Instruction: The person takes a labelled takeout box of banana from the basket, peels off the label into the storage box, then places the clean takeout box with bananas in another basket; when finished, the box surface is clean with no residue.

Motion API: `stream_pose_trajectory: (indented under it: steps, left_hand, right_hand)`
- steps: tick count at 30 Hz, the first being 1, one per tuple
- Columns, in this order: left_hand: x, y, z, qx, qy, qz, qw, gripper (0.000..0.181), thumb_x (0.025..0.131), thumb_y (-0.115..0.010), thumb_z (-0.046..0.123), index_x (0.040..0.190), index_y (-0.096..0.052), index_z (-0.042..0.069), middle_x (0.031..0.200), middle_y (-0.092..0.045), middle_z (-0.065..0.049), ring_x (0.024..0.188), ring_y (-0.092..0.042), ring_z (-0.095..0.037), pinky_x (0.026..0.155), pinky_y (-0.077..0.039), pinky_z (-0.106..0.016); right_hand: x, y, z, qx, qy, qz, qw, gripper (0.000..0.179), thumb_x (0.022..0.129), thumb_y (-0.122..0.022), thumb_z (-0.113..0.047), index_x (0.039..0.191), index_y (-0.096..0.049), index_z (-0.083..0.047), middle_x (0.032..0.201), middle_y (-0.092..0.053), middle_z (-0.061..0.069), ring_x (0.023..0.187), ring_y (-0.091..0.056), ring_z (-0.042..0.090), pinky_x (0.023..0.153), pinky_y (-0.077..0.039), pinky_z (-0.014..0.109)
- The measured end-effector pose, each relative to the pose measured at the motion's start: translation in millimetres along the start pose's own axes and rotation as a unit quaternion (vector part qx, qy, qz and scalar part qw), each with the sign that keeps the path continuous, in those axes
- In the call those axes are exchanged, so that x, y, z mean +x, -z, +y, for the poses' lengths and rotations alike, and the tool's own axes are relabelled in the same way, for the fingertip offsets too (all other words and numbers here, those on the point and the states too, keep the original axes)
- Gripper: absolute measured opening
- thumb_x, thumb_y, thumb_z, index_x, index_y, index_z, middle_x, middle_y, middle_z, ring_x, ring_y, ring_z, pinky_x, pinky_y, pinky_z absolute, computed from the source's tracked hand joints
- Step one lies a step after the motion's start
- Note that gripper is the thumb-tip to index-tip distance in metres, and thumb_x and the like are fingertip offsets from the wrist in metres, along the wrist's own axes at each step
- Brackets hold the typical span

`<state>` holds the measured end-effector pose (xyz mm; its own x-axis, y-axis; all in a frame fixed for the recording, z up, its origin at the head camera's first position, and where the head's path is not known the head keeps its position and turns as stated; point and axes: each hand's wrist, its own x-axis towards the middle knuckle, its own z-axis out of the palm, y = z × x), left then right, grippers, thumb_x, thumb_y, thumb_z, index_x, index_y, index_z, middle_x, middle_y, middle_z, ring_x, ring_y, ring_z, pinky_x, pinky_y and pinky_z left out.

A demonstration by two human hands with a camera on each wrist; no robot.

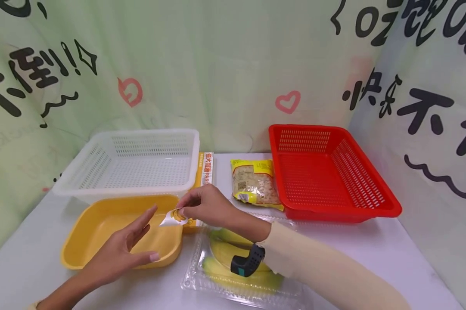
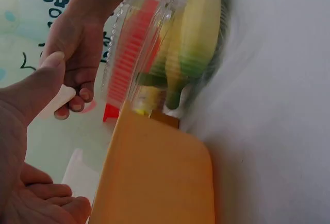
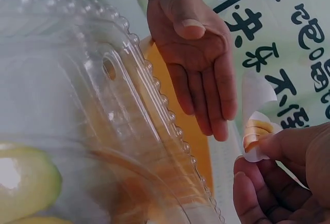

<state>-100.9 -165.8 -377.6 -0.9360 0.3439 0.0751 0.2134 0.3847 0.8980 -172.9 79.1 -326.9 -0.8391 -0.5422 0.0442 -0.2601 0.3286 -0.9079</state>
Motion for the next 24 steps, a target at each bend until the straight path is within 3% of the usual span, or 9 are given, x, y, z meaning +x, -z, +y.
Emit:
stream_pose_trajectory:
  steps: [3, 7, 11, 14, 17, 18, 21, 24]
  left_hand:
    - [-3.5, 11.4, -4.9, 0.015, -0.004, -0.018, 0.9997, 0.101, 0.073, -0.087, 0.033, 0.154, -0.029, 0.02, 0.157, -0.027, -0.004, 0.135, -0.037, -0.036, 0.106, -0.032, -0.038]
    - [-8.6, 29.0, -9.0, 0.038, -0.008, -0.018, 0.9991, 0.101, 0.073, -0.087, 0.031, 0.155, -0.028, 0.017, 0.157, -0.026, -0.007, 0.136, -0.037, -0.037, 0.105, -0.031, -0.038]
    - [-15.7, 48.2, -11.7, 0.089, -0.02, -0.008, 0.9958, 0.107, 0.073, -0.087, 0.032, 0.156, -0.021, 0.025, 0.158, -0.023, -0.01, 0.135, -0.036, -0.042, 0.103, -0.033, -0.045]
    - [-23.0, 65.2, -15.2, 0.128, -0.024, 0.002, 0.9915, 0.112, 0.071, -0.088, 0.032, 0.156, -0.014, 0.034, 0.159, -0.02, -0.009, 0.134, -0.034, -0.046, 0.105, -0.034, -0.027]
    - [-29.9, 83.1, -21.7, 0.156, -0.022, 0.011, 0.9874, 0.117, 0.07, -0.089, 0.029, 0.157, -0.01, 0.035, 0.16, -0.018, -0.008, 0.137, -0.03, -0.043, 0.097, -0.023, -0.006]
    - [-31.7, 88.6, -24.1, 0.16, -0.018, 0.012, 0.9869, 0.119, 0.07, -0.089, 0.028, 0.157, -0.009, 0.034, 0.161, -0.015, -0.009, 0.14, -0.025, -0.04, 0.098, -0.02, -0.007]
    - [-34.7, 100.9, -32.9, 0.173, -0.012, 0.013, 0.9848, 0.123, 0.068, -0.089, 0.026, 0.157, -0.004, 0.031, 0.162, -0.006, -0.008, 0.146, -0.007, -0.024, 0.115, -0.017, -0.038]
    - [-36.1, 107.4, -41.4, 0.173, -0.011, 0.008, 0.9849, 0.125, 0.068, -0.088, 0.024, 0.157, -0.001, 0.025, 0.163, 0.003, -0.005, 0.144, 0.01, -0.007, 0.104, -0.012, -0.072]
  right_hand:
    - [4.9, -4, 2, 0.001, 0.002, -0.002, 1.0, 0.01, 0.087, -0.07, -0.004, 0.094, -0.074, 0.001, 0.085, -0.072, 0.003, 0.069, -0.061, 0.014, 0.064, -0.052, 0.024]
    - [11.9, -9, 4, 0.001, 0.009, -0.008, 0.9999, 0.012, 0.087, -0.067, -0.001, 0.096, -0.075, 0.001, 0.085, -0.071, 0.003, 0.069, -0.062, 0.016, 0.061, -0.05, 0.023]
    - [17.2, -14, 4, -0.015, 0.002, -0.014, 0.9998, 0.013, 0.087, -0.067, 0.0, 0.097, -0.075, 0.0, 0.085, -0.072, 0.001, 0.07, -0.061, 0.012, 0.061, -0.049, 0.021]
    - [21.8, -19, 4, -0.022, 0.002, -0.015, 0.9997, 0.014, 0.087, -0.067, 0.0, 0.098, -0.075, 0.0, 0.084, -0.072, 0.001, 0.07, -0.06, 0.009, 0.061, -0.049, 0.02]
    - [25.6, -23, 3, -0.014, 0.007, -0.026, 0.9995, 0.015, 0.088, -0.065, 0.001, 0.1, -0.075, 0.001, 0.083, -0.072, 0.003, 0.071, -0.062, 0.008, 0.063, -0.051, 0.02]
    - [26.3, -24, 3, -0.012, 0.008, -0.031, 0.9994, 0.015, 0.088, -0.065, 0.001, 0.1, -0.074, 0.002, 0.083, -0.072, 0.003, 0.072, -0.063, 0.008, 0.065, -0.052, 0.02]
    - [26.7, -26, 2, -0.014, 0.007, -0.04, 0.9991, 0.015, 0.089, -0.064, 0.002, 0.1, -0.074, 0.003, 0.083, -0.072, 0.004, 0.074, -0.064, 0.007, 0.067, -0.053, 0.02]
    - [26.9, -26, 3, -0.019, -0.001, -0.038, 0.9991, 0.015, 0.09, -0.064, 0.001, 0.101, -0.074, 0.002, 0.081, -0.072, 0.003, 0.073, -0.064, 0.007, 0.066, -0.052, 0.019]
